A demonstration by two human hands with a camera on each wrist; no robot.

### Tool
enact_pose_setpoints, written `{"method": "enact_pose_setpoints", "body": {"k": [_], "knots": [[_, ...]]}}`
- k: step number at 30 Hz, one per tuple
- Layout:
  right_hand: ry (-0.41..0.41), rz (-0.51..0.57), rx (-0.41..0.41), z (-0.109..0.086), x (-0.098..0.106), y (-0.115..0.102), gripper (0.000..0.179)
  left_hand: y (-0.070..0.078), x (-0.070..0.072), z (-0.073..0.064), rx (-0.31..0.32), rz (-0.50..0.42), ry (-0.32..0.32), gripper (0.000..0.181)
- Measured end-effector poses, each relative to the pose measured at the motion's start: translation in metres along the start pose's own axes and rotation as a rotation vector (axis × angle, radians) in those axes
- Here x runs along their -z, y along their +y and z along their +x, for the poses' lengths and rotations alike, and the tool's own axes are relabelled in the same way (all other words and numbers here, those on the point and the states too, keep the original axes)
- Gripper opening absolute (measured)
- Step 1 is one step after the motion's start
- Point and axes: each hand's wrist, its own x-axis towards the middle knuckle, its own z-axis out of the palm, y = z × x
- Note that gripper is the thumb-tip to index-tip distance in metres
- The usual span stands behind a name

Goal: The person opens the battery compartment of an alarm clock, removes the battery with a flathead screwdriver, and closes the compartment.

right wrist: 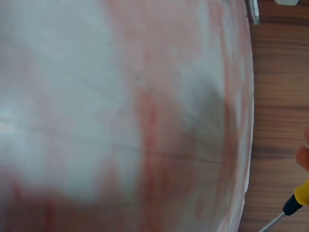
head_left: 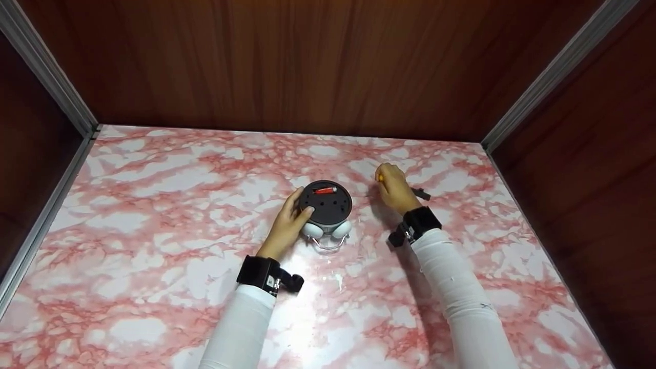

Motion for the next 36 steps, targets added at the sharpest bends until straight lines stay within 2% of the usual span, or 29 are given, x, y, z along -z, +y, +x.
{"method": "enact_pose_setpoints", "body": {"k": [7, 11, 17, 27, 36], "knots": [[-0.112, -0.067, -0.073, -0.002, -0.006, 0.004, 0.013, 0.000, 0.000, 0.001, -0.001, 0.026, -0.002, 0.061], [-0.164, -0.106, -0.086, -0.001, -0.008, 0.009, 0.011, 0.001, 0.000, 0.000, 0.002, 0.016, -0.005, 0.062], [-0.165, -0.140, -0.070, 0.000, -0.010, 0.014, 0.007, 0.000, 0.000, -0.001, -0.005, 0.018, -0.004, 0.062], [-0.166, -0.124, -0.109, 0.003, -0.009, 0.017, 0.015, 0.000, 0.001, 0.000, 0.004, 0.017, -0.001, 0.062], [-0.134, -0.156, -0.141, 0.004, -0.010, 0.019, 0.013, 0.003, 0.001, 0.001, 0.011, 0.034, -0.017, 0.062]]}}
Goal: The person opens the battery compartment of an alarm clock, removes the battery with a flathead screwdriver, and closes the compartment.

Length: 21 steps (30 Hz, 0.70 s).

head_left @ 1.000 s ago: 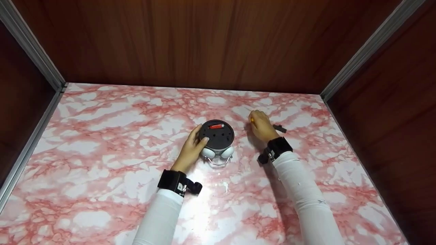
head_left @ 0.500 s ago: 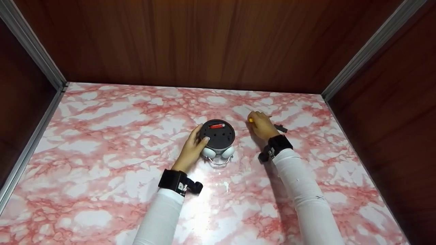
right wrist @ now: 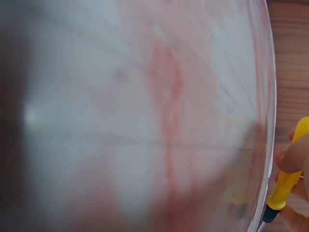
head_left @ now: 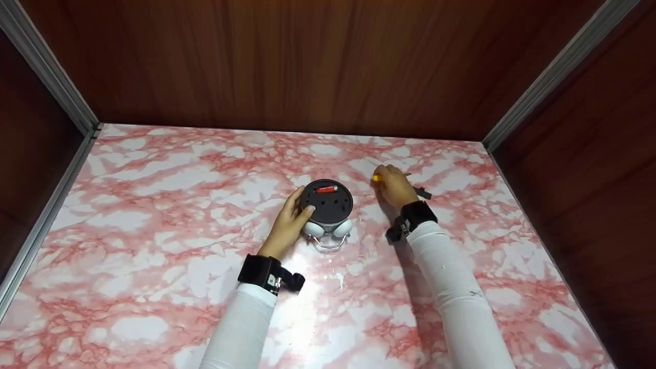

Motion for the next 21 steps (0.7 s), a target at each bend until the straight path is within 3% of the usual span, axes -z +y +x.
{"method": "enact_pose_setpoints", "body": {"k": [11, 21], "knots": [[-0.052, 0.017, -0.110, -0.0022, 0.0006, 0.0008, 0.014, -0.0013, -0.0008, -0.0015, 0.004, -0.003, 0.022, 0.061], [-0.069, -0.005, -0.106, -0.0030, -0.0006, 0.0058, 0.016, -0.0027, -0.0018, -0.0005, -0.014, -0.022, 0.022, 0.060]]}}
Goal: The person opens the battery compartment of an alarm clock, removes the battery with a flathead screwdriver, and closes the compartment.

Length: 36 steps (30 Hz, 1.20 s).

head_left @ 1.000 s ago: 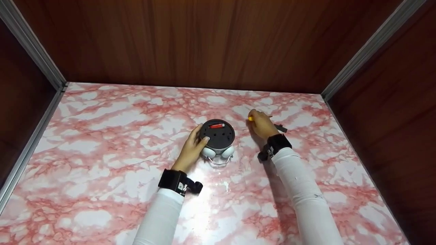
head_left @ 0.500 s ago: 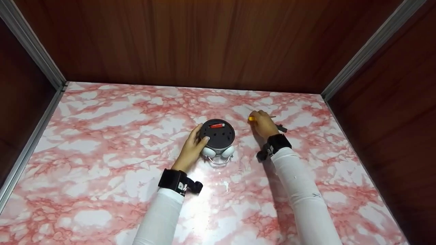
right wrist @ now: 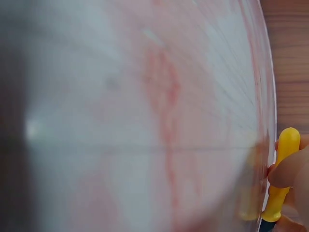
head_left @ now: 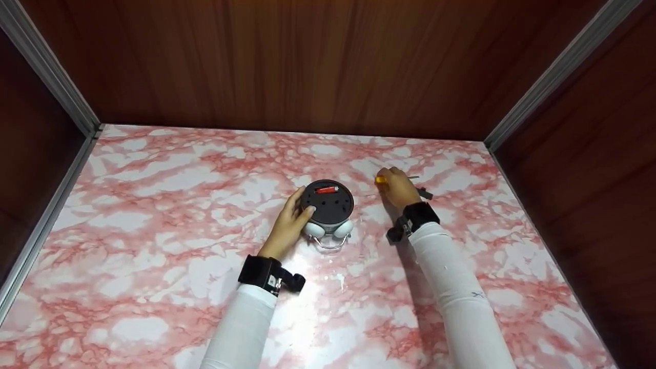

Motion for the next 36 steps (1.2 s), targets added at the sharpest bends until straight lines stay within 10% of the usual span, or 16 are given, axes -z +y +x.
{"method": "enact_pose_setpoints", "body": {"k": [16, 24, 36], "knots": [[0.033, 0.023, 0.021, -0.003, -0.005, 0.002, 0.021, -0.001, 0.002, -0.002, 0.002, -0.017, -0.030, 0.063], [0.079, 0.012, 0.040, 0.000, -0.007, -0.002, 0.018, 0.031, 0.002, -0.011, 0.033, -0.016, -0.044, 0.062], [0.062, 0.021, 0.008, 0.001, -0.006, -0.003, 0.020, 0.001, 0.003, 0.000, 0.020, -0.032, -0.021, 0.063]]}}
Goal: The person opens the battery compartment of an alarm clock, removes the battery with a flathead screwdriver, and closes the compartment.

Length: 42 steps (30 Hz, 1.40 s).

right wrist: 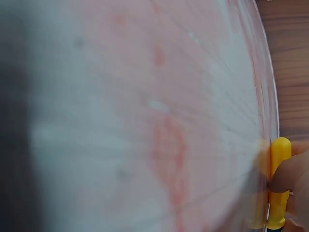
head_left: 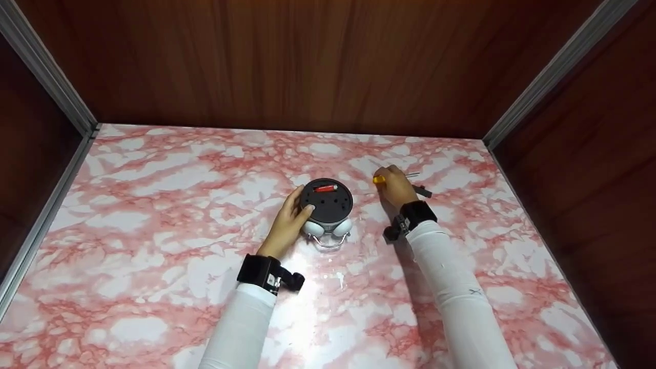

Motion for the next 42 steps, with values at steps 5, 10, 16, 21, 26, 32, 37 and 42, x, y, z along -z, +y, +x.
{"method": "enact_pose_setpoints", "body": {"k": [5, 10, 16, 21, 26, 32, 37, 42], "knots": [[-0.023, -0.006, -0.002, 0.002, 0.002, 0.000, 0.021, -0.001, 0.000, 0.001, -0.013, 0.017, 0.015, 0.062], [-0.057, -0.011, -0.023, 0.003, 0.005, 0.002, 0.021, -0.001, -0.001, 0.000, -0.010, 0.028, 0.011, 0.062], [-0.090, -0.036, -0.038, 0.003, 0.006, 0.002, 0.022, 0.016, -0.003, -0.007, 0.009, 0.016, -0.018, 0.062], [-0.087, -0.050, -0.043, 0.003, 0.007, -0.001, 0.021, 0.014, -0.002, -0.005, -0.004, 0.022, -0.017, 0.062], [-0.091, -0.066, -0.023, 0.003, 0.009, 0.001, 0.023, -0.001, -0.002, 0.000, -0.006, 0.028, 0.009, 0.062], [-0.063, -0.122, 0.044, 0.005, 0.011, 0.007, 0.024, -0.001, -0.003, 0.002, -0.020, 0.038, 0.004, 0.062], [-0.058, -0.129, 0.035, 0.004, 0.012, 0.007, 0.032, -0.001, -0.003, 0.001, -0.008, 0.030, 0.002, 0.063], [-0.058, -0.088, 0.025, 0.004, 0.014, 0.002, 0.035, -0.003, 0.000, 0.001, -0.003, 0.000, -0.014, 0.064]]}}
